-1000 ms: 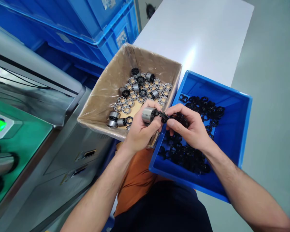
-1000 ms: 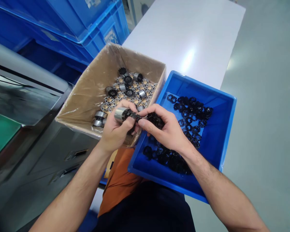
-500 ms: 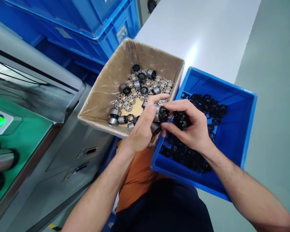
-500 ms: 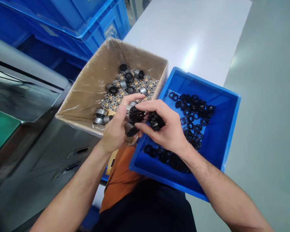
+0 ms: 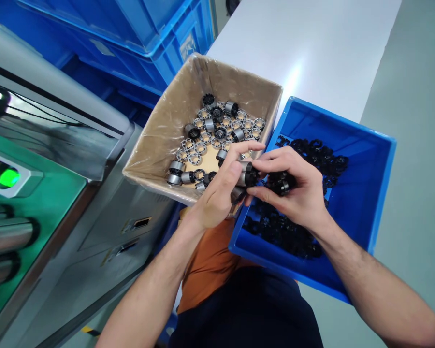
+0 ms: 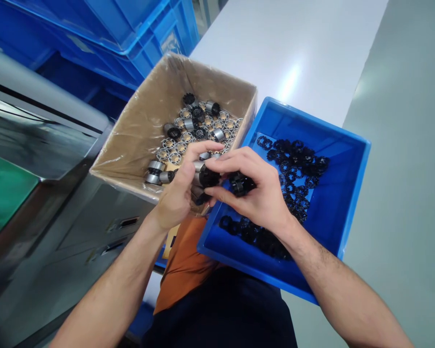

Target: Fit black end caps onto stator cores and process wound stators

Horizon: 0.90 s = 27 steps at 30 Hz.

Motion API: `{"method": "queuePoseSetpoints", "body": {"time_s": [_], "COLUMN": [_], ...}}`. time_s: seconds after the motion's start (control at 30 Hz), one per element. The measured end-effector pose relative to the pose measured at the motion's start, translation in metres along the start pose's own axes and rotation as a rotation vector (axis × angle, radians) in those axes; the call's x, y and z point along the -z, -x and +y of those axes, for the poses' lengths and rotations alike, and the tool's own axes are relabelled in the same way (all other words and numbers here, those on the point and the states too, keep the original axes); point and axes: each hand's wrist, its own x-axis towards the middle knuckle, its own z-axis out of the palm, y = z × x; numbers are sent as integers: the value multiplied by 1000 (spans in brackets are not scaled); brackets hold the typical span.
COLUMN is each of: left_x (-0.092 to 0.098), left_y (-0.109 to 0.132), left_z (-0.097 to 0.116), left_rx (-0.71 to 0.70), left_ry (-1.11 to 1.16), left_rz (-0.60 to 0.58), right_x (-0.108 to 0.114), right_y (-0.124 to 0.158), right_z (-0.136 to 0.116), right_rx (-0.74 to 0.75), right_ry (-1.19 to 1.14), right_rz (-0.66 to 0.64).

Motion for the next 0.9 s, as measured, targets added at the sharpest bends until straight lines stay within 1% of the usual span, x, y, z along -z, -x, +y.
{"method": "queuePoseSetpoints", "body": {"time_s": [0.07,0.13,0.2,0.23,0.3,0.37,0.5,0.57,0.67,0.73,0.8,0.9], "left_x": [-1,-2,-3,-3,-2,-1,2,3,4,3,0,-3], "left_y": [1,3,4,5,7,7,4,-1,-10,-15,-17,-16], "left_z": [2,5,6,7,5,3,-2,-3,-4,-3,-1,3], "left_rx": [-21,-22,-6,7,32,24,-21,-31,-98,-125,-116,-112], "left_ry": [-35,-43,-24,-13,1,-8,-94,-103,-21,17,-2,-64], "left_rz": [-17,-21,4,23,54,65,61,113,271,331,309,201], "right_x": [0,0,0,-1,0,0,3,6,9,8,6,2], "right_y": [0,1,2,3,4,4,2,0,-1,-1,1,2], "right_z": [-2,-4,-6,-7,-8,-9,-9,-9,-12,-14,-15,-14], "right_rx": [20,-20,-69,-70,-28,13,7,-6,-49,-100,-166,-207], "right_ry": [9,-7,-43,-48,-16,33,7,-6,26,-11,-131,-274], "right_rz": [3,9,9,7,-4,-20,-37,-58,-87,-75,-64,-56]}}
